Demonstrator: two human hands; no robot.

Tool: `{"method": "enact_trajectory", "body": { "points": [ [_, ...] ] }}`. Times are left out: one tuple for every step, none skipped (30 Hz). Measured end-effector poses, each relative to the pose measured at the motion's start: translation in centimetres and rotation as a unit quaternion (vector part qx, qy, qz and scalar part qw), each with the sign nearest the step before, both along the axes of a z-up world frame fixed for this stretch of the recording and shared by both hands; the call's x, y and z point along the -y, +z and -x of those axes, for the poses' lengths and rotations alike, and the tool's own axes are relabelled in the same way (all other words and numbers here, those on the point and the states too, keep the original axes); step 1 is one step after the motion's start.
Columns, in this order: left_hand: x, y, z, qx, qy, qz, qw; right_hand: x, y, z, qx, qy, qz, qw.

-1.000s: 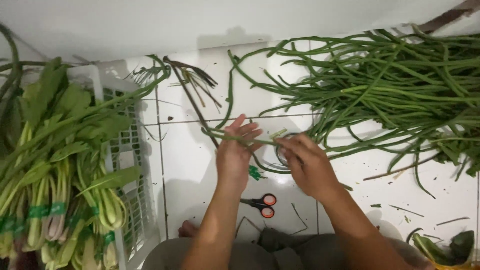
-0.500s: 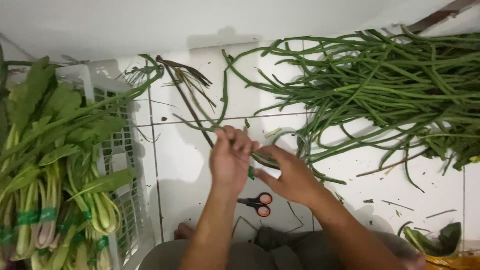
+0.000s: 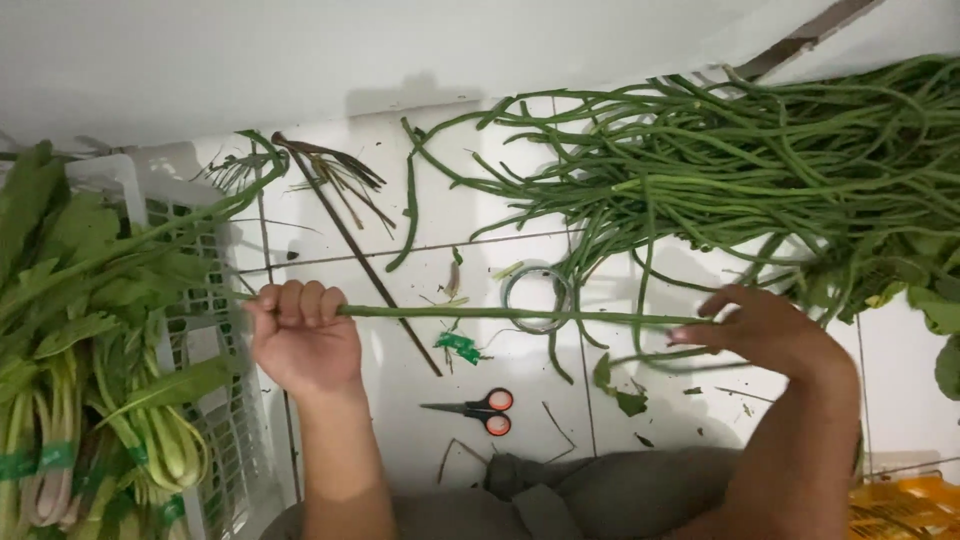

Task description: The person is organizing long beans into small bundles and securing them with green adhesive tape.

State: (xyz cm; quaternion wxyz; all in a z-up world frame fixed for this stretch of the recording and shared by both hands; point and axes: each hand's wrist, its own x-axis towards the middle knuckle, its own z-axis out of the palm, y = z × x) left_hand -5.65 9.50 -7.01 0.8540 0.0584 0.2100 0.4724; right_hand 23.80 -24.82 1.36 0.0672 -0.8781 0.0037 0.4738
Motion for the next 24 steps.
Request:
{"method": "enact_trajectory", "body": {
  "points": [
    [0.0,0.1,0.2,0.001,-0.001,0.001,1.0,0.7,-0.9,-0.2,0.001,-0.001,0.001,1.0],
    [-0.2,0.1,0.1,-0.056,0.015,0.023,0.998,1.5,-1.7,-0.4,-0.017,0.02,0.015,1.0],
    [-0.3,0.2,0.0,-0.112,0.031,0.044,0.992,2.2,-2.6,-0.6,-0.035,0.041,0.029,0.998],
    [-0.1,0.1,-0.3,-0.11,0.028,0.044,0.993,1.8,-3.7,-0.6,-0.033,0.038,0.03,0.998],
    [0.0,-0.1,-0.6,-0.145,-0.009,0.044,0.988,1.4,-4.9,-0.6,0.042,0.026,-0.04,0.998],
    [0.2,-0.3,-0.4,-0.185,-0.044,0.046,0.981,1.0,-6.2,-0.3,0.114,0.014,-0.107,0.988],
    [0.4,0.7,-1.3,-0.187,-0.046,0.047,0.98,0.0,-6.8,-0.2,0.112,0.012,-0.106,0.988],
    [0.8,1.7,-1.9,-0.239,-0.057,0.047,0.968,-0.9,-7.5,0.1,0.13,0.007,-0.079,0.988],
    [1.1,2.6,-2.5,-0.29,-0.067,0.047,0.954,-1.9,-8.2,0.4,0.149,0.002,-0.053,0.987],
    [1.1,2.9,-2.7,-0.292,-0.067,0.048,0.953,-2.9,-7.7,0.9,0.146,0.002,-0.052,0.988],
    [1.2,3.2,-2.9,-0.301,-0.076,0.04,0.95,-3.9,-7.2,1.4,0.115,0.008,-0.045,0.992],
    [1.3,3.6,-3.1,-0.31,-0.087,0.033,0.946,-4.9,-6.7,2.0,0.083,0.013,-0.037,0.996],
    [1.2,3.4,-3.0,-0.312,-0.088,0.034,0.945,-4.2,-8.2,1.8,0.081,0.012,-0.036,0.996],
    [1.2,3.2,-3.0,-0.307,-0.094,0.029,0.947,-3.6,-9.6,1.4,0.116,0.046,-0.038,0.991],
    [1.2,3.0,-2.9,-0.302,-0.1,0.024,0.948,-3.0,-11.0,1.0,0.15,0.081,-0.039,0.985],
    [1.6,3.0,-3.2,-0.302,-0.099,0.025,0.948,-3.5,-10.8,1.5,0.149,0.083,-0.039,0.985],
    [1.9,3.1,-3.5,-0.301,-0.117,0.013,0.946,-4.0,-10.5,1.9,0.178,0.077,-0.115,0.974],
    [2.1,3.2,-3.7,-0.3,-0.132,-0.002,0.945,-4.8,-10.4,2.4,0.206,0.071,-0.193,0.957],
    [3.1,3.8,-4.8,-0.301,-0.129,-0.003,0.945,-6.0,-9.4,3.6,0.205,0.073,-0.195,0.956],
    [4.1,4.5,-5.7,-0.341,-0.165,-0.017,0.925,-7.2,-8.4,4.9,0.203,0.047,-0.284,0.936],
    [5.1,5.2,-6.6,-0.38,-0.201,-0.031,0.902,-8.5,-7.5,6.3,0.199,0.02,-0.371,0.907],
    [6.3,5.3,-7.0,-0.383,-0.195,-0.031,0.902,-9.4,-7.6,7.7,0.194,0.024,-0.374,0.907],
    [7.4,5.3,-7.4,-0.408,-0.24,-0.07,0.878,-10.3,-7.6,9.2,0.204,0.008,-0.436,0.877],
    [8.6,5.4,-7.9,-0.43,-0.288,-0.109,0.849,-11.0,-7.6,10.6,0.214,-0.012,-0.494,0.843]
  ]
}}
